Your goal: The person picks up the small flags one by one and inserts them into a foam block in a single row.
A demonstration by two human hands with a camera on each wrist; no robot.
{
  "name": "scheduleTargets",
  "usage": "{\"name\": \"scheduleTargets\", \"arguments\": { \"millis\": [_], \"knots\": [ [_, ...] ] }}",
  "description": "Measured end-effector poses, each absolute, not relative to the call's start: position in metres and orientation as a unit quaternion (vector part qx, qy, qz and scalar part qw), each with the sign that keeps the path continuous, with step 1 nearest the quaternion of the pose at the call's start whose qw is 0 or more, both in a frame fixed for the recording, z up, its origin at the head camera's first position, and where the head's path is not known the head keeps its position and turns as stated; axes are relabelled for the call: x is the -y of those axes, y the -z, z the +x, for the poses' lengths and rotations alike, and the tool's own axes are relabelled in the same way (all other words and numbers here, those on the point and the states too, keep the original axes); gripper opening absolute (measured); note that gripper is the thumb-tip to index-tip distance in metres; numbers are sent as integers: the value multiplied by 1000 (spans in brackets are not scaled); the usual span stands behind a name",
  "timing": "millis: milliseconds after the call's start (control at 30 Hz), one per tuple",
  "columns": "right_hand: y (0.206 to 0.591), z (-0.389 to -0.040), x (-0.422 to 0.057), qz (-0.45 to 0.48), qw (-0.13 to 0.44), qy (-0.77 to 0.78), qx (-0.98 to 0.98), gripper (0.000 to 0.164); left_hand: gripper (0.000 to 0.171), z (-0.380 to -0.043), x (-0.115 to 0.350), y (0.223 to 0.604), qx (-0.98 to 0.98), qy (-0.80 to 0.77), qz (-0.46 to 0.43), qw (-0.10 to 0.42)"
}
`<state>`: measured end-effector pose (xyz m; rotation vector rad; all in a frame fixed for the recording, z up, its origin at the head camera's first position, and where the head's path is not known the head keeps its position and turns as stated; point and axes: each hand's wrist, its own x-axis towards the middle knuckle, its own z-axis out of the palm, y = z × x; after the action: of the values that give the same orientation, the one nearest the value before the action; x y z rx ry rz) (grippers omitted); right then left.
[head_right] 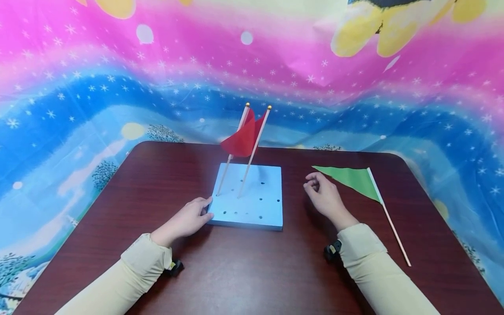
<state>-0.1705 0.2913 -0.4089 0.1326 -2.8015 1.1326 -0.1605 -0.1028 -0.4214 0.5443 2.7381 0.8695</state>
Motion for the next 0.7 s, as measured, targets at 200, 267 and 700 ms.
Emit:
{"name": "scheduleTargets", "arguments": {
  "millis": [200, 267, 700],
  "knots": [
    [409, -164, -317, 27, 62, -359, 931, 32, 57, -161, 103, 422, -931, -297, 183, 110],
    [408, -163, -323, 25, 64, -352, 933, 32, 56, -161, 103, 422, -931, -297, 181, 110],
    [403, -149, -366, -4, 80, -309, 948, 35, 57, -161, 103, 422, -930, -302, 180, 109]
  ]
}}
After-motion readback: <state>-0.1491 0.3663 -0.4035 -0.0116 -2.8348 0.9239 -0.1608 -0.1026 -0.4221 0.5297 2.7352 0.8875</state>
